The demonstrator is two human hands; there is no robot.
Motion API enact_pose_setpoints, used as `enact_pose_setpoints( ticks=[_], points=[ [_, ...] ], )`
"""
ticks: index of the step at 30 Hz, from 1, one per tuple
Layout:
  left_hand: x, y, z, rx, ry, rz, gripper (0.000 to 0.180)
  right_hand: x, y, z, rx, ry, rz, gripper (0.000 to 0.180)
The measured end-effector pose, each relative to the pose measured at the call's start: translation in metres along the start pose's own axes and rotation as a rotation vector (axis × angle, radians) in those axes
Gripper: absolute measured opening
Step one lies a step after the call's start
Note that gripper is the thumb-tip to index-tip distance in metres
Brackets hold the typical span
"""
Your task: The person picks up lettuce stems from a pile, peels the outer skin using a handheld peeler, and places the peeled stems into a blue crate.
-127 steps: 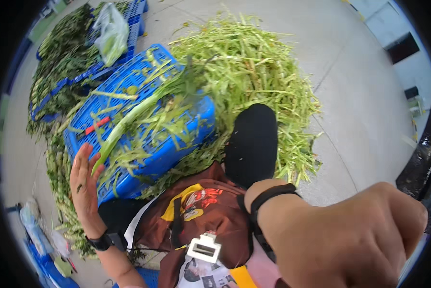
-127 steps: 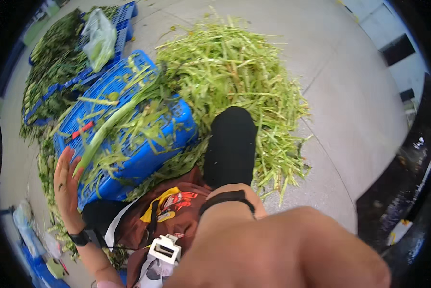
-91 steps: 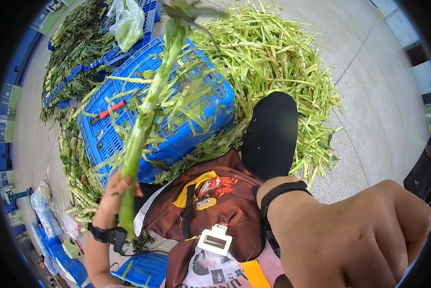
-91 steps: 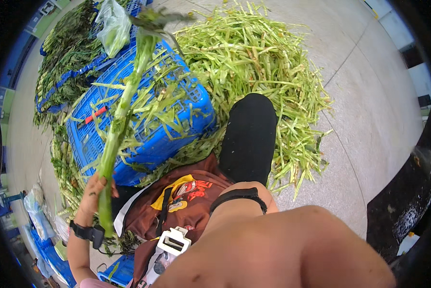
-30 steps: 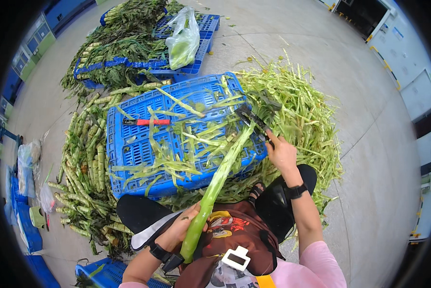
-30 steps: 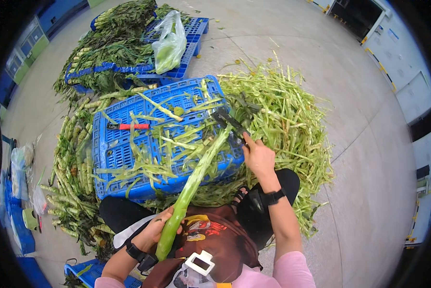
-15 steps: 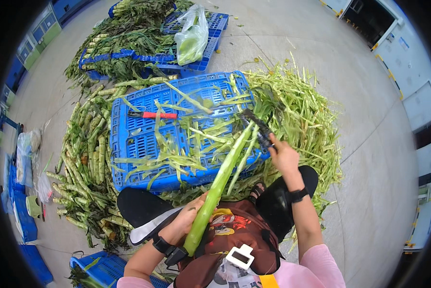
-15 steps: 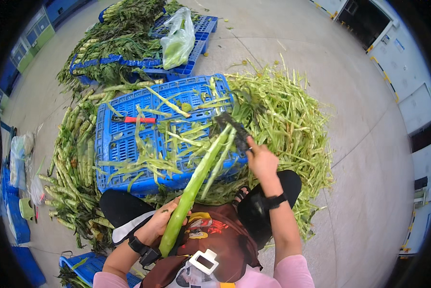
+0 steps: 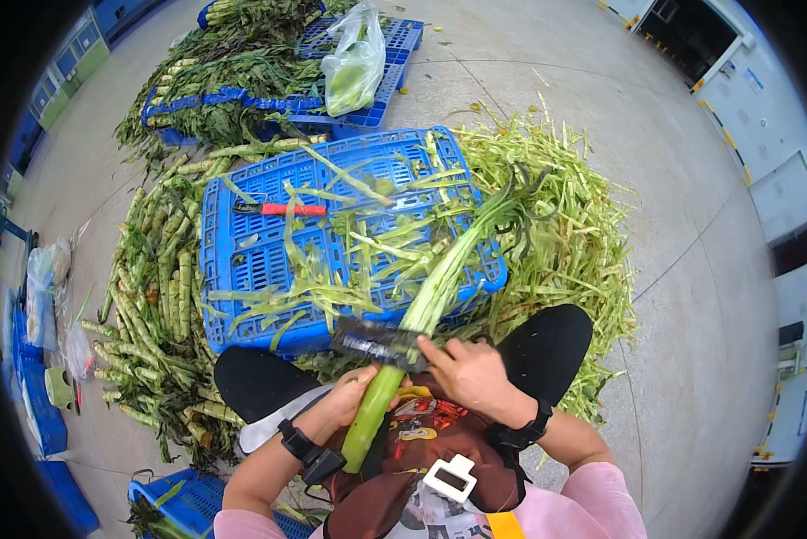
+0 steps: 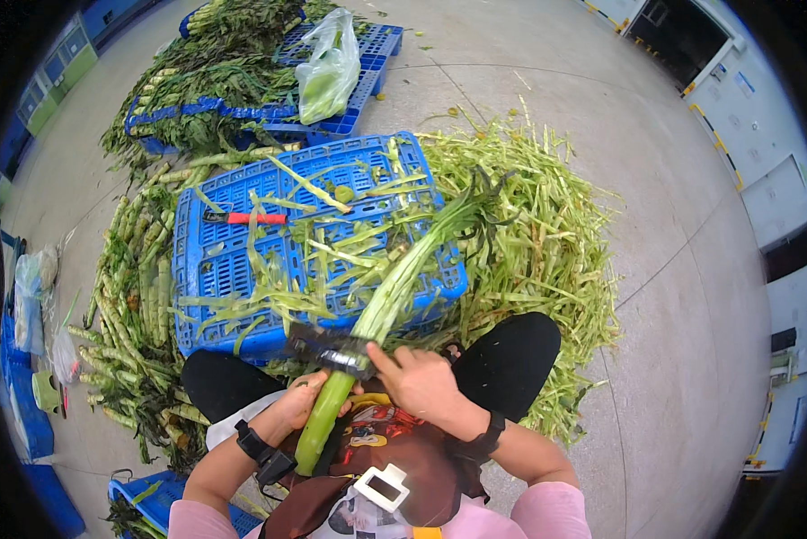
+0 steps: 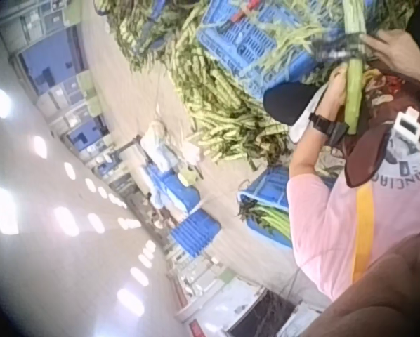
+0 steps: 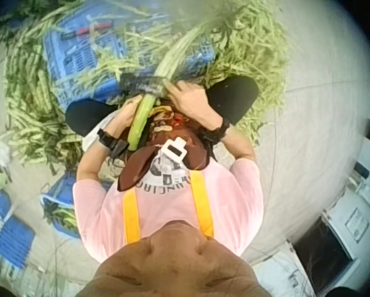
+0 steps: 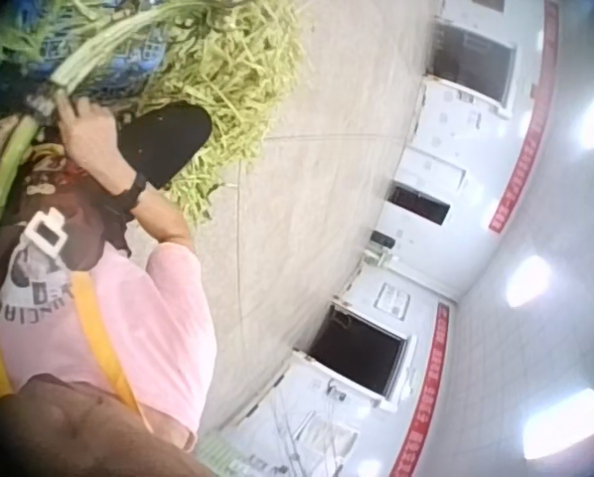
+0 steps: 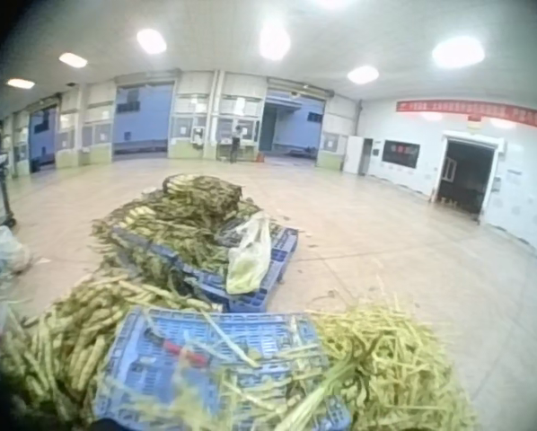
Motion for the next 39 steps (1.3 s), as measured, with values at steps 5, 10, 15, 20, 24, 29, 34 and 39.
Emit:
enact_pose_setpoints(
  ticks=[5, 10, 15, 20, 24, 29, 34, 39],
  points=[
    [-0.001, -0.004, -0.003, 0.035, -0.077, -0.02, 0.043, 0.0, -0.069, 0.006, 0.123, -0.087, -0.032, 0.045],
    [0.025, -0.028, -0.013, 0.203, 0.028, 0.065, 0.049, 0.003, -0.189, -0.02, 0.58, -0.093, 0.009, 0.046],
    [0.034, -0.049, -0.027, 0.264, -0.029, 0.137, 0.072, 0.026, -0.207, -0.041, 0.896, -0.168, 0.65, 0.044],
    [0.011, -0.044, -0.013, 0.151, -0.072, 0.179, 0.074, -0.01, -0.122, -0.021, 0.516, -0.269, -0.087, 0.042],
    [-0.001, -0.027, 0.0, 0.107, 0.008, 0.06, 0.058, 0.01, -0.016, -0.005, 0.012, -0.111, -0.012, 0.046],
    [-0.008, -0.017, 0.001, 0.032, -0.036, 0.119, 0.055, 0.015, -0.03, 0.01, 0.009, -0.116, -0.033, 0.044],
    [0.005, -0.031, -0.002, 0.129, -0.029, 0.141, 0.059, 0.007, -0.155, -0.004, 0.563, -0.159, -0.095, 0.044],
    [0.019, -0.041, -0.014, 0.22, -0.137, 0.276, 0.062, 0.01, -0.192, -0.021, 0.611, -0.104, -0.017, 0.045]
  ],
)
Point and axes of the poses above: each hand's wrist, its own z-axis towards the middle knuckle, its own x-axis out of the palm, y = z × x, the point moved 8 cm from there along z, towards the middle knuckle, and after that the axes turned 8 degrees about -x, right-handed, at the moved point
